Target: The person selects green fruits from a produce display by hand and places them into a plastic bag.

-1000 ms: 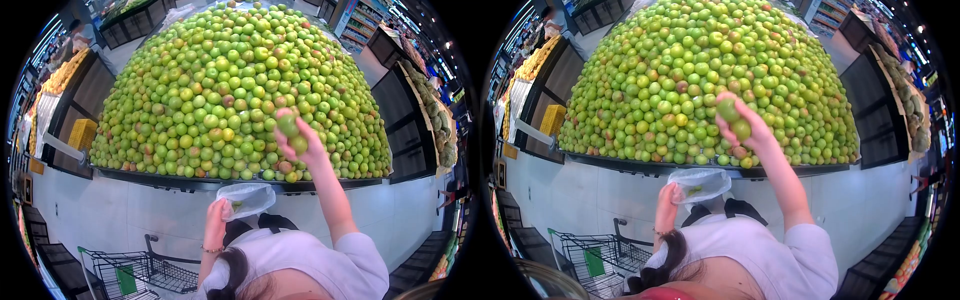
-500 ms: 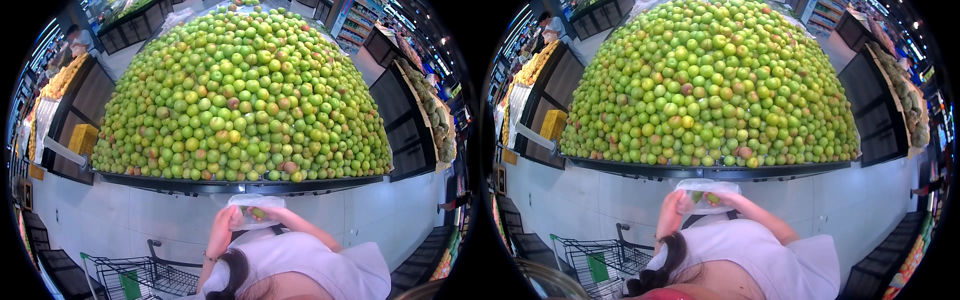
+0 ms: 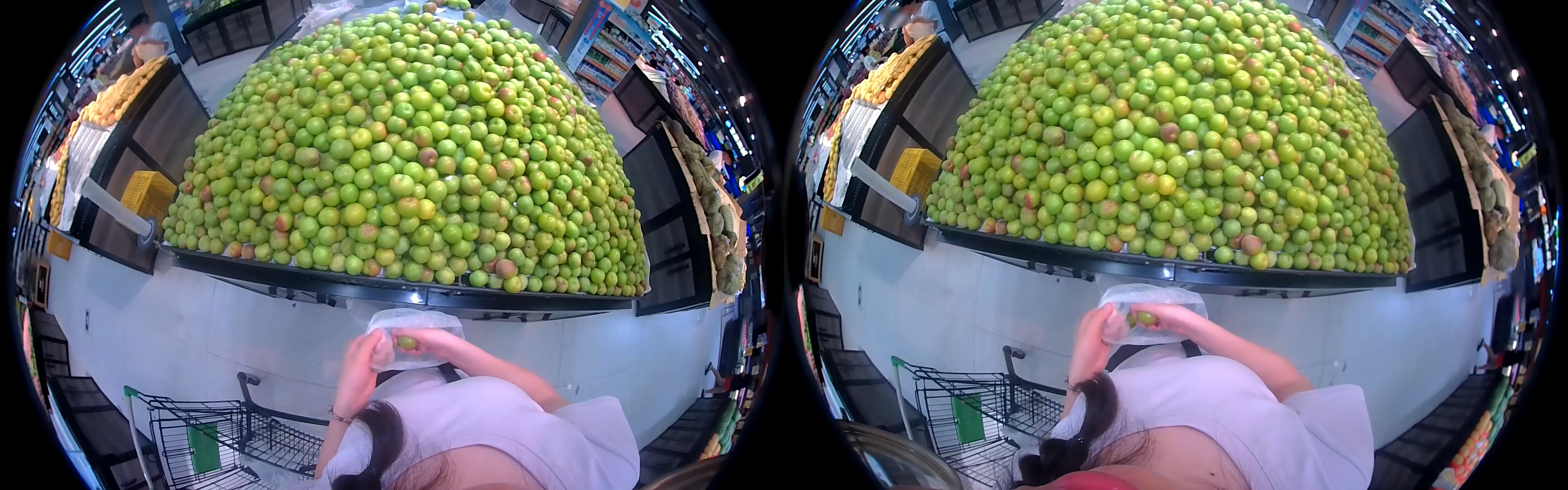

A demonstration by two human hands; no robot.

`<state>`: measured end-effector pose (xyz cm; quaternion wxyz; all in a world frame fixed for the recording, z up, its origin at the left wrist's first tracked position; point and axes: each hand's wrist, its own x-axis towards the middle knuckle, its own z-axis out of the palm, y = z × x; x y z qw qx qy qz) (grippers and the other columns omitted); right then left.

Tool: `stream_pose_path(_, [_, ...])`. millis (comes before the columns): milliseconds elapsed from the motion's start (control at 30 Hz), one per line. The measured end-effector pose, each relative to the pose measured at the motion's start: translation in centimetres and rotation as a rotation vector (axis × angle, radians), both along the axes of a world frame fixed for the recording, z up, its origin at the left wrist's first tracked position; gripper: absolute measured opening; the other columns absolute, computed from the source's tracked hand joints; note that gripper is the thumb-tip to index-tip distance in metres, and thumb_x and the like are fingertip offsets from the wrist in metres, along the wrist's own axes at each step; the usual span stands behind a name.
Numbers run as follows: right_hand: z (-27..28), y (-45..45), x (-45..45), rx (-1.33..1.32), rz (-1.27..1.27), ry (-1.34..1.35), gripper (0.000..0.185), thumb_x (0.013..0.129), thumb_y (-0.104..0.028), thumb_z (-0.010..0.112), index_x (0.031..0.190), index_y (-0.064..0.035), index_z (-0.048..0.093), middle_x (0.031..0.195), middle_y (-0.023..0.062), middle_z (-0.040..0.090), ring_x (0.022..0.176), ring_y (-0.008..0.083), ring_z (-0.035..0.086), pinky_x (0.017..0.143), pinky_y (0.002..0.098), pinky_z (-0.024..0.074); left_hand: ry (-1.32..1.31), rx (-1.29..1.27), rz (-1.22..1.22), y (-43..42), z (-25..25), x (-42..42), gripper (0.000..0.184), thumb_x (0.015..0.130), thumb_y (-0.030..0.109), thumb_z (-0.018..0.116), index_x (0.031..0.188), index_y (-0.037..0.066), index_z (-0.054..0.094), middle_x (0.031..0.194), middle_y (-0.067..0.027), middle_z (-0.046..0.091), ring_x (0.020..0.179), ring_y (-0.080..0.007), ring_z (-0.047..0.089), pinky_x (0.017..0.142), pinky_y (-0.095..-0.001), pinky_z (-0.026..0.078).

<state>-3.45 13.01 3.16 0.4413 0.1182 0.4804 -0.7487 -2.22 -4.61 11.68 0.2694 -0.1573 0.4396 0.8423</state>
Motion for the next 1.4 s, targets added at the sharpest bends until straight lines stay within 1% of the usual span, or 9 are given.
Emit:
stream_pose_path(67, [-4.2, -2.9, 0.6, -0.007, -0.164, -0.128, 0.031, 0.087, -0.041, 0.046, 0.093, -0.0118, 0.056, 0.078, -0.0027, 0.052, 0.061, 0.0072, 0.042, 0.052, 0.0198, 0.0330, -0.034, 0.014, -0.007, -1.1, -1.5, 0.4, 0.024, 0.087, 0.019, 0.049, 0.098, -0.001, 0.055, 0.092, -0.0067, 0.058, 0.084, -0.0140, 0.056, 0.073, -0.0285, 0.044])
stream_pose_path(200, [-8.6, -4.9, 1.3, 0.120, 0.062, 0.120, 0.048, 0.089, -0.044, 0.038, 0.119, -0.0084, 0.050, 0.113, 0.0071, 0.053, 0.103, 0.0174, 0.048, 0.085, 0.0313, 0.0378, -0.038, 0.030, 0.043, -3.7, -1.9, 0.4, 0.026, 0.087, 0.019, 0.049, 0.101, -0.003, 0.055, 0.095, -0.0084, 0.059, 0.087, -0.0159, 0.057, 0.076, -0.0291, 0.045])
stream_pose_path(300, [-3.1, -6.3, 0.2, 0.588, 0.337, 0.036, 0.050, 0.088, -0.043, 0.039, 0.121, -0.0072, 0.048, 0.114, 0.0058, 0.053, 0.103, 0.0172, 0.049, 0.086, 0.0315, 0.0388, -0.032, -0.012, 0.126, -5.3, -0.1, 0.4, 0.018, 0.089, 0.020, 0.048, 0.085, 0.004, 0.053, 0.077, -0.0004, 0.053, 0.068, -0.0089, 0.049, 0.063, -0.0249, 0.040])
stream_pose_path(400, [-6.7, -6.5, -0.4, 0.594, 0.423, 0.196, 0.049, 0.088, -0.039, 0.042, 0.123, -0.0061, 0.046, 0.116, 0.0064, 0.052, 0.101, 0.0175, 0.050, 0.086, 0.0319, 0.0400, 0.012, 0.131, 0.109, -7.9, -1.1, 0.4, 0.020, 0.090, 0.020, 0.046, 0.075, 0.008, 0.050, 0.068, 0.0032, 0.047, 0.058, -0.0059, 0.042, 0.055, -0.0229, 0.034])
stream_pose_path(633, [9.0, -3.9, -6.1, 0.005, 0.340, 0.462, 0.034, 0.091, -0.025, 0.042, 0.117, -0.0042, 0.050, 0.115, 0.0067, 0.055, 0.103, 0.0170, 0.053, 0.087, 0.0287, 0.0405, -0.055, -0.016, 0.293, -9.5, -0.9, 0.7, 0.029, 0.091, 0.019, 0.043, 0.063, 0.012, 0.037, 0.057, 0.0057, 0.032, 0.051, -0.0051, 0.028, 0.049, -0.0238, 0.024])
stream_pose_path(767, [13.7, -0.6, -10.4, 0.425, 0.047, 0.849, 0.026, 0.087, -0.017, 0.049, 0.109, -0.0045, 0.054, 0.103, 0.0038, 0.058, 0.095, 0.0137, 0.054, 0.082, 0.0258, 0.0427, 0.004, 0.176, 0.283, -11.1, -2.0, 0.7, 0.024, 0.090, 0.019, 0.045, 0.068, 0.011, 0.044, 0.063, 0.0046, 0.041, 0.056, -0.0057, 0.037, 0.052, -0.0232, 0.030])
stream_pose_path(900, [14.6, 2.8, -16.8, 0.853, -0.395, 1.106, 0.035, 0.081, -0.011, 0.054, 0.115, -0.0067, 0.048, 0.119, 0.0085, 0.046, 0.104, 0.0192, 0.050, 0.083, 0.0307, 0.0445, -0.014, 0.134, 0.456, -11.6, -2.8, 1.3, 0.017, 0.088, 0.019, 0.048, 0.075, 0.008, 0.051, 0.069, 0.0030, 0.048, 0.062, -0.0075, 0.045, 0.057, -0.0235, 0.036])
stream_pose_path(1133, [15.2, 6.9, -27.6, 1.516, -0.405, 1.481, 0.055, 0.077, -0.011, 0.057, 0.127, -0.0076, 0.034, 0.130, 0.0252, 0.028, 0.115, 0.0411, 0.035, 0.097, 0.0433, 0.0323, -0.050, 0.011, 0.570, -10.0, -1.8, 0.2, 0.015, 0.087, 0.018, 0.050, 0.077, 0.007, 0.052, 0.074, 0.0011, 0.050, 0.068, -0.0094, 0.047, 0.063, -0.0252, 0.039])
stream_pose_path(1400, [13.9, 9.1, -32.7, 1.814, -0.309, 1.536, 0.041, 0.070, -0.009, 0.056, 0.111, -0.0096, 0.049, 0.112, 0.0172, 0.044, 0.098, 0.0335, 0.046, 0.081, 0.0426, 0.0419, 0.019, 0.049, 0.500, -7.5, -1.4, -2.8, 0.022, 0.088, 0.016, 0.048, 0.066, 0.009, 0.045, 0.062, 0.0027, 0.043, 0.055, -0.0072, 0.039, 0.053, -0.0248, 0.033])
